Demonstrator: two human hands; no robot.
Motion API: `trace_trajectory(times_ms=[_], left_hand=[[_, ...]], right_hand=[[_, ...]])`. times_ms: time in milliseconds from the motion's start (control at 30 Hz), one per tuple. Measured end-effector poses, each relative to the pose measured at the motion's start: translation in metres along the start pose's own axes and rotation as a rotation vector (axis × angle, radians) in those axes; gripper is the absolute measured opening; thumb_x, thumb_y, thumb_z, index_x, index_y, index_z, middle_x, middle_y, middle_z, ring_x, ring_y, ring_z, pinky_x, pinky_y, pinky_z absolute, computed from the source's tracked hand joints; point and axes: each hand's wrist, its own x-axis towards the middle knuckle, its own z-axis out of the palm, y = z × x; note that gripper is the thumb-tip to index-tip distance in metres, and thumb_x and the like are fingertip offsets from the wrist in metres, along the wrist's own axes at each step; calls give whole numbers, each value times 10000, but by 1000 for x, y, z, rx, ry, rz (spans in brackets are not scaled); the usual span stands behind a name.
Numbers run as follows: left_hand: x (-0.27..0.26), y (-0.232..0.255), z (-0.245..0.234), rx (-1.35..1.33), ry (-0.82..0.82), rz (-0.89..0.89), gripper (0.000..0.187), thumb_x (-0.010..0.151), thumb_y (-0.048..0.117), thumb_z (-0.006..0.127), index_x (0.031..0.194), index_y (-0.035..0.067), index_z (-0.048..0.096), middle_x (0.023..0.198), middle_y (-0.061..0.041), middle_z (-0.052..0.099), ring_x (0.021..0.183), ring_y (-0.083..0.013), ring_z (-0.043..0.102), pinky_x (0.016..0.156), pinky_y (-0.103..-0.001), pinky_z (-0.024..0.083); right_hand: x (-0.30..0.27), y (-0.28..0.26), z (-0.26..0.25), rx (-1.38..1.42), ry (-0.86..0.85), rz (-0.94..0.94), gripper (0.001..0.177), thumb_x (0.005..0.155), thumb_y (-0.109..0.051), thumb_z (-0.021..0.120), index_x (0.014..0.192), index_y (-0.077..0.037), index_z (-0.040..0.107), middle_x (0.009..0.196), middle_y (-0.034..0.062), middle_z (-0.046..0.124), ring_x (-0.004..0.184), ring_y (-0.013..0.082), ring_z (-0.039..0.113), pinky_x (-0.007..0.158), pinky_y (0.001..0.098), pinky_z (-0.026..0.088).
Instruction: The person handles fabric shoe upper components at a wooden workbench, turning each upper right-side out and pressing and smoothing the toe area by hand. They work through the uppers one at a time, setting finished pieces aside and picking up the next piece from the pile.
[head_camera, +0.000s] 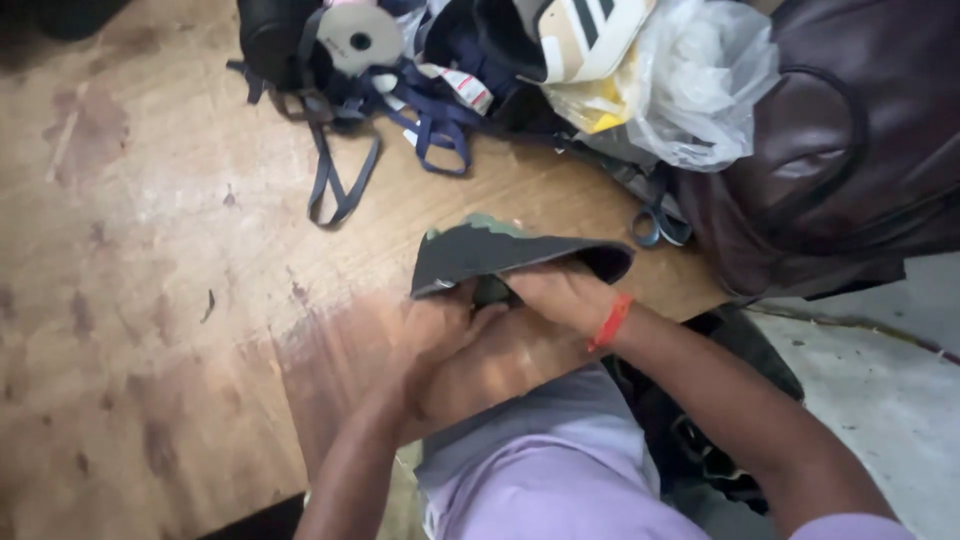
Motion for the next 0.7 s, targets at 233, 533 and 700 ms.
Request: trace_trajectory(times_ms=[233,533,700], left_hand=[[10,-34,31,-109,-105,39,629,902,499,665,1270,-11,633,1163,-276,690,1065,-415,662,972,-494,484],[12,-48,55,-100,-102,46,362,981,353,606,1137,44,716,1052,-251,717,956,-410,678,913,-522,514],[16,-25,8,-197,-149,22,414,840,307,672,1134,16,692,1010,-273,709,923,-431,674,844,-516,521]], right_hand=[[3,24,34,-218,71,155,414,990,-213,487,1336,-23,612,1390,235,601,1289,400,543,1099,454,410],[-1,9,18,-3,34,158,356,1007,-259,520,1248,-40,662,1260,189,682,1156,358,631,1010,440,480],[-3,31,44,-332,113,-40,277,938,-201,588,1150,-44,673,1204,186,693,1115,372,659,977,475,507]])
